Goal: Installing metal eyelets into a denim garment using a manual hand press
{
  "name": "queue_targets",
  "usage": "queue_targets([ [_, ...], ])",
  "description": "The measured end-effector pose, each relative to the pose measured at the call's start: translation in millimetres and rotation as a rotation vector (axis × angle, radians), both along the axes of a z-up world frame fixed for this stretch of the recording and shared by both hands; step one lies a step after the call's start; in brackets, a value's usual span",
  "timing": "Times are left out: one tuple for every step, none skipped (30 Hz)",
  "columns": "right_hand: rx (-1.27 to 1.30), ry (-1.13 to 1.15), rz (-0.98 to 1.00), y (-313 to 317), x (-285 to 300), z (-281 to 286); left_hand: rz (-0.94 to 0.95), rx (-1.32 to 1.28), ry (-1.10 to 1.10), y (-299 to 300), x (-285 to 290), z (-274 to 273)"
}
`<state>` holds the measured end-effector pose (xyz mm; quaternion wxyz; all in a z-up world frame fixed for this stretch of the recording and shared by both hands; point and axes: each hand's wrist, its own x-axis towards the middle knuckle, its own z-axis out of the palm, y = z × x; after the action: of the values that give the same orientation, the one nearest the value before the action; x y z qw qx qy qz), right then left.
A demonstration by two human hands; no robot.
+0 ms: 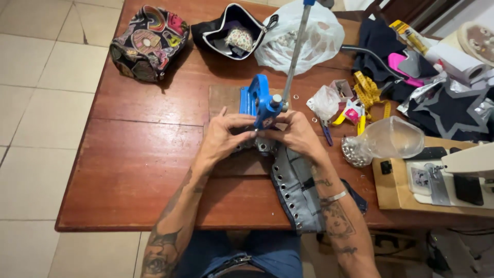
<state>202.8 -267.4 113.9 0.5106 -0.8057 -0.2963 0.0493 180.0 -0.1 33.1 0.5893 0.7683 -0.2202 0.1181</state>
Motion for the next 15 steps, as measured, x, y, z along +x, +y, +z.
queue_targets([
  [-0.001, 0.031, 0.013, -4.2, 2.4, -12.5, -0.003, 0.006, 0.013, -0.7, -3.1, -3.0],
  [0.000, 0.039, 0.017, -4.8, 0.9, -16.8, 0.001, 0.007, 0.021, 2.2, -9.5, -1.7],
  [0.005, 0.065, 0.009, -8.5, 3.5, -17.9, -0.015, 0.006, 0.028, 2.3, -8.6, 1.9],
  [0.010, 0.091, 0.001, -12.1, 6.0, -18.9, -0.031, 0.006, 0.035, 2.3, -7.6, 5.5],
  [0.009, 0.093, 0.003, -9.3, 0.7, 0.6, -0.029, 0.006, 0.037, 2.1, -7.2, 7.0],
  [0.076, 0.135, -0.043, -6.2, -4.7, 20.1, -0.041, -0.008, 0.048, 2.2, -7.0, 8.4],
  [0.143, 0.177, -0.086, -2.2, -9.6, 39.4, -0.051, -0.020, 0.058, 3.4, -6.9, 9.9],
  [0.143, 0.179, -0.082, -12.4, 3.5, 35.8, -0.047, -0.020, 0.060, 6.2, -6.7, 6.9],
  [0.149, 0.103, -0.145, -25.7, 15.5, 33.0, -0.050, -0.012, 0.065, 6.0, -5.0, 4.2],
  [0.155, 0.026, -0.208, -39.1, 27.4, 30.5, -0.053, -0.005, 0.070, 5.8, -3.3, 1.7],
  [0.155, 0.022, -0.204, -33.9, 30.1, 57.7, -0.050, -0.005, 0.066, 3.6, -1.6, 0.7],
  [0.151, -0.040, -0.340, -28.4, 32.4, 84.9, -0.027, 0.005, 0.079, 1.7, -0.2, -0.2],
  [0.144, -0.095, -0.475, -23.0, 32.5, 110.7, -0.003, 0.015, 0.099, -0.5, -2.0, -2.4],
  [0.143, -0.093, -0.471, -19.0, 43.7, 128.0, 0.001, 0.014, 0.100, 0.5, -3.7, -2.6],
  [0.261, -0.095, -0.446, -16.4, 55.0, 146.3, -0.004, 0.009, 0.109, 0.5, -3.0, -1.9],
])
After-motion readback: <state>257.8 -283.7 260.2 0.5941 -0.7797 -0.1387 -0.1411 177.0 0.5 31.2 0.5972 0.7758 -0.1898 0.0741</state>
